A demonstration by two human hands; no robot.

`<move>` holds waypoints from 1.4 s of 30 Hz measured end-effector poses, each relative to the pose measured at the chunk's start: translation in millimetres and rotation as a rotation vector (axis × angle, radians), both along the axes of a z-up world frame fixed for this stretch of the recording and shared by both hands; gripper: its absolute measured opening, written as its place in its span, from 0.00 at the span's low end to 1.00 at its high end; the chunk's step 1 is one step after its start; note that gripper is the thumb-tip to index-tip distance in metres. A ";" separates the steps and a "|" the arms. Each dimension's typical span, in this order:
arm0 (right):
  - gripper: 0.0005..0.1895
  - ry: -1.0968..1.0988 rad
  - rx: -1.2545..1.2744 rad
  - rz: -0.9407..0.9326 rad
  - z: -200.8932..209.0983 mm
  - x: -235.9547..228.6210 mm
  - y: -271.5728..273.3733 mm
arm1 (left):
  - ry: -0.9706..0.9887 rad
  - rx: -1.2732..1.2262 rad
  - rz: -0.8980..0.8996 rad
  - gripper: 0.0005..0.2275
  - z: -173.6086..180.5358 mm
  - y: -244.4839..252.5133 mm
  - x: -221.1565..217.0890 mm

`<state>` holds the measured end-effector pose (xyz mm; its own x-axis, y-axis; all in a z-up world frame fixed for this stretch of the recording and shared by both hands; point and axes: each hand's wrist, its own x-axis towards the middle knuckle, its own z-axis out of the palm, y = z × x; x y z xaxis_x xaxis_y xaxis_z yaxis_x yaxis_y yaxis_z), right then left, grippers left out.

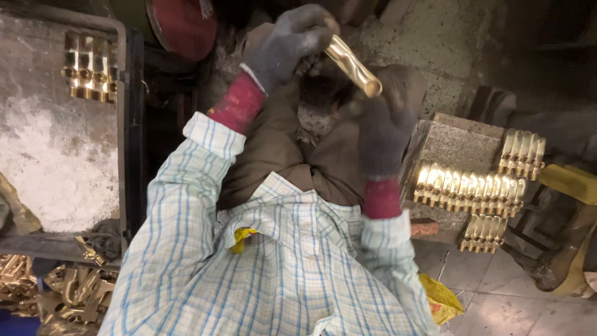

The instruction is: The person sits on the floor and repeatedly picks up small brass-colored metal parts, rubs them against a grinding wheel, and places them on a nearby metal block. The person handles the parts one at a time throughout the clip.

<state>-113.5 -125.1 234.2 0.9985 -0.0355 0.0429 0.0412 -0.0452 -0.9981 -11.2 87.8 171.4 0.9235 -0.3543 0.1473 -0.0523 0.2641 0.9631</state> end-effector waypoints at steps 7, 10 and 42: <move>0.17 0.355 0.488 0.094 -61.5 79.5 -20.0 | 0.369 -0.051 0.278 0.05 -30.7 -11.4 3.0; 0.21 0.198 0.027 0.105 -85.9 96.0 -22.4 | 0.323 0.059 0.324 0.04 -38.2 -20.5 10.5; 0.15 -0.025 -0.727 0.062 -105.6 114.9 -9.7 | 0.707 0.115 0.417 0.10 -34.5 -32.2 28.8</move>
